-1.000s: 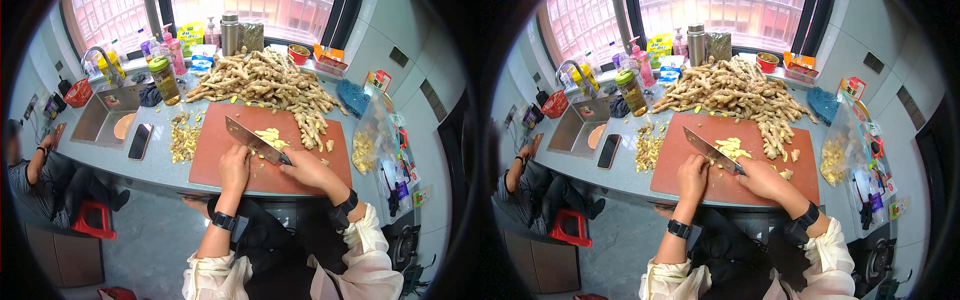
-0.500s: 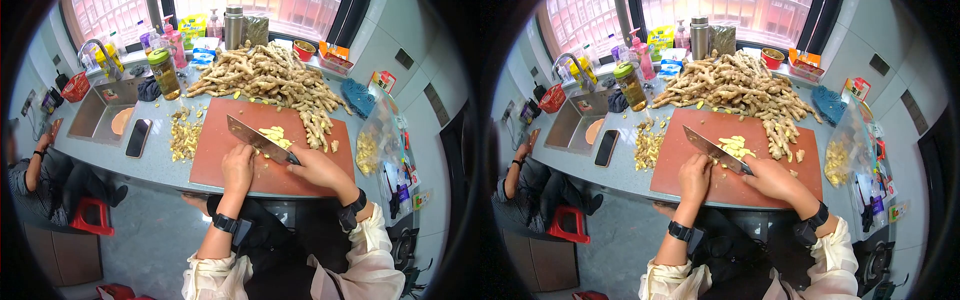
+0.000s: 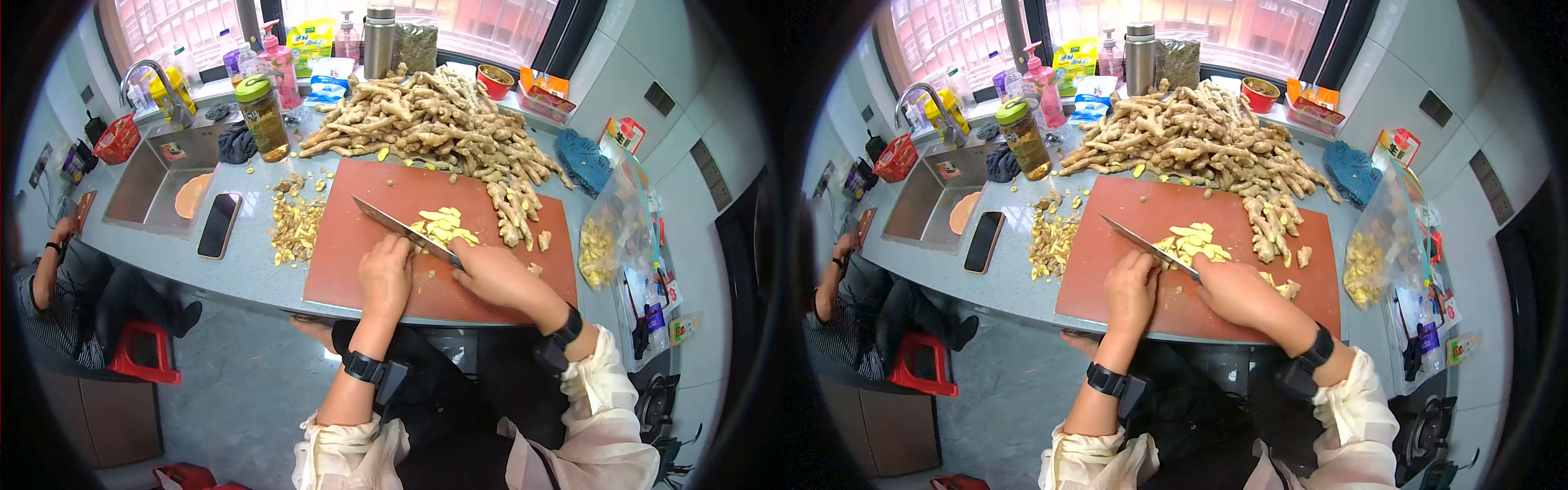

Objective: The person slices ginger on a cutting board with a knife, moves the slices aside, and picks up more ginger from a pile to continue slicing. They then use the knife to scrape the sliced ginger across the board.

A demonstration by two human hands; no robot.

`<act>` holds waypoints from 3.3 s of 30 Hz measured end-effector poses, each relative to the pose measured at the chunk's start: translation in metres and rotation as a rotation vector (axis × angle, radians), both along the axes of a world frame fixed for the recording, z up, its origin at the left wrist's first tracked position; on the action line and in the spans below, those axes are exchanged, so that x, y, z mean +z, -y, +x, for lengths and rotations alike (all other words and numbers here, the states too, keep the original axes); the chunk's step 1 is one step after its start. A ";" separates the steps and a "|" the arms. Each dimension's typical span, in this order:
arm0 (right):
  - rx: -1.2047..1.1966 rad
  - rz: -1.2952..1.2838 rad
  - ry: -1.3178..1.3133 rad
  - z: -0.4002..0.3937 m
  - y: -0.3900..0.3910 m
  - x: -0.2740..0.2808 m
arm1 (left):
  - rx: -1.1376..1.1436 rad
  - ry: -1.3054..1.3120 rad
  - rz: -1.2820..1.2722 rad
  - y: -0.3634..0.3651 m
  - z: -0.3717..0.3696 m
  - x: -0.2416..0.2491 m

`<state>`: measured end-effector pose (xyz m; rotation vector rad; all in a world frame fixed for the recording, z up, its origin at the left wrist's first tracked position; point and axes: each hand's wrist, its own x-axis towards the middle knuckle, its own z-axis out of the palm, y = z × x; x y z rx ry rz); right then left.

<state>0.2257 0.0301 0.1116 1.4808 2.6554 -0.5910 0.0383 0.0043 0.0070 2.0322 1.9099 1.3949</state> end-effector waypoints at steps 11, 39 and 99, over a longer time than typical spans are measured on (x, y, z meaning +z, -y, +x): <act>-0.030 -0.015 -0.151 0.014 -0.006 -0.015 | -0.009 -0.041 0.038 0.002 -0.002 -0.001; -0.045 -0.046 -0.240 0.024 0.012 -0.008 | 0.000 0.288 -0.031 0.011 -0.002 0.005; 0.000 -0.059 -0.054 0.024 0.011 -0.003 | 0.027 0.157 0.058 0.008 -0.001 -0.004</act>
